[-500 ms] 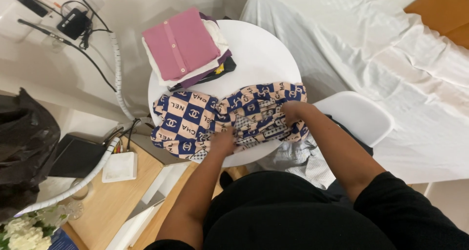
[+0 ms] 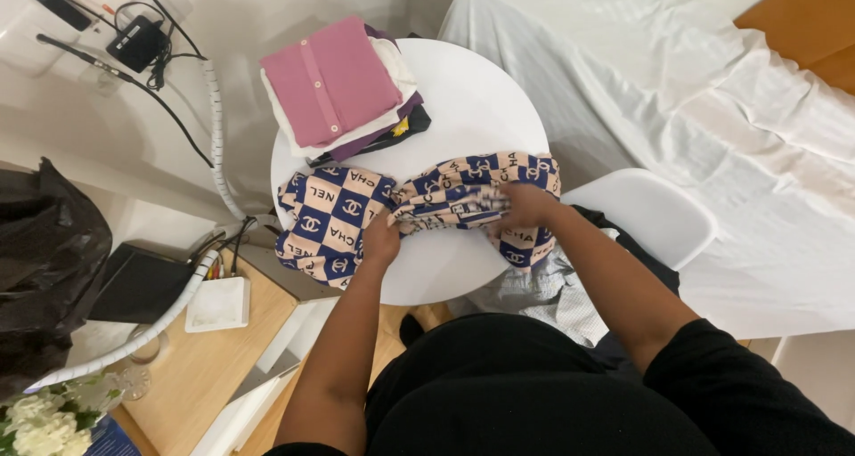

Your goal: The person folds a pink shirt and places it on a stack of clothes on a white table. They then unfold, smooth, and refold a patterned blue and beige shirt, placing it on the table.

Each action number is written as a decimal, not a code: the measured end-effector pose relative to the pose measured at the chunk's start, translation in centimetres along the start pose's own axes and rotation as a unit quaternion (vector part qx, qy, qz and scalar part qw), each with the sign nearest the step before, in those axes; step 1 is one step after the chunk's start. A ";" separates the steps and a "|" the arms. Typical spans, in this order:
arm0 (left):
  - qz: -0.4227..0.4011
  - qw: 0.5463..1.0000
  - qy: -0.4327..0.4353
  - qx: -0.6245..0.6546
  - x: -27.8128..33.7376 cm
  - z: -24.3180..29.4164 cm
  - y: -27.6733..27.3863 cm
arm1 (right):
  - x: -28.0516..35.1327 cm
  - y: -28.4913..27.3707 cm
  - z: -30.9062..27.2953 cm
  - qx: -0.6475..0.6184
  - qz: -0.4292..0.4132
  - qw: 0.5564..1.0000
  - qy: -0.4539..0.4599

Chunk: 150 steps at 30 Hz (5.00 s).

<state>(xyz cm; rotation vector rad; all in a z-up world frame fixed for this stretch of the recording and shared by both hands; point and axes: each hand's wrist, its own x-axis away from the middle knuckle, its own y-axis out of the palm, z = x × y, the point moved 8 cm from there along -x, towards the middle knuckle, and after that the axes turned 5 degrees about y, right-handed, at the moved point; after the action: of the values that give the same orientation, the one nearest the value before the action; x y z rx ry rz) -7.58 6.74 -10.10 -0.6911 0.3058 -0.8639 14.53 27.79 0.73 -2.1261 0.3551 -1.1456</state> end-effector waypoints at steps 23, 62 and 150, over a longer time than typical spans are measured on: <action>0.015 0.983 -0.145 0.107 1.1 -0.6 -3.4 | 2.1 -7.5 0.7 -0.202 0.079 0.975 -0.047; 0.004 0.987 0.046 -0.154 1.3 8.6 -4.6 | -3.5 -2.8 5.9 0.195 0.154 0.958 0.141; -0.092 0.977 0.091 -0.169 4.6 9.1 0.2 | -5.2 5.8 -1.7 0.204 -0.001 0.978 -0.047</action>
<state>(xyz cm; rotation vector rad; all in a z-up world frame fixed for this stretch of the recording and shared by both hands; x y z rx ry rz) 0.05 7.12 -3.33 -0.9697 0.5684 -1.0666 10.63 25.51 -5.85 -1.8080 0.0646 -1.0136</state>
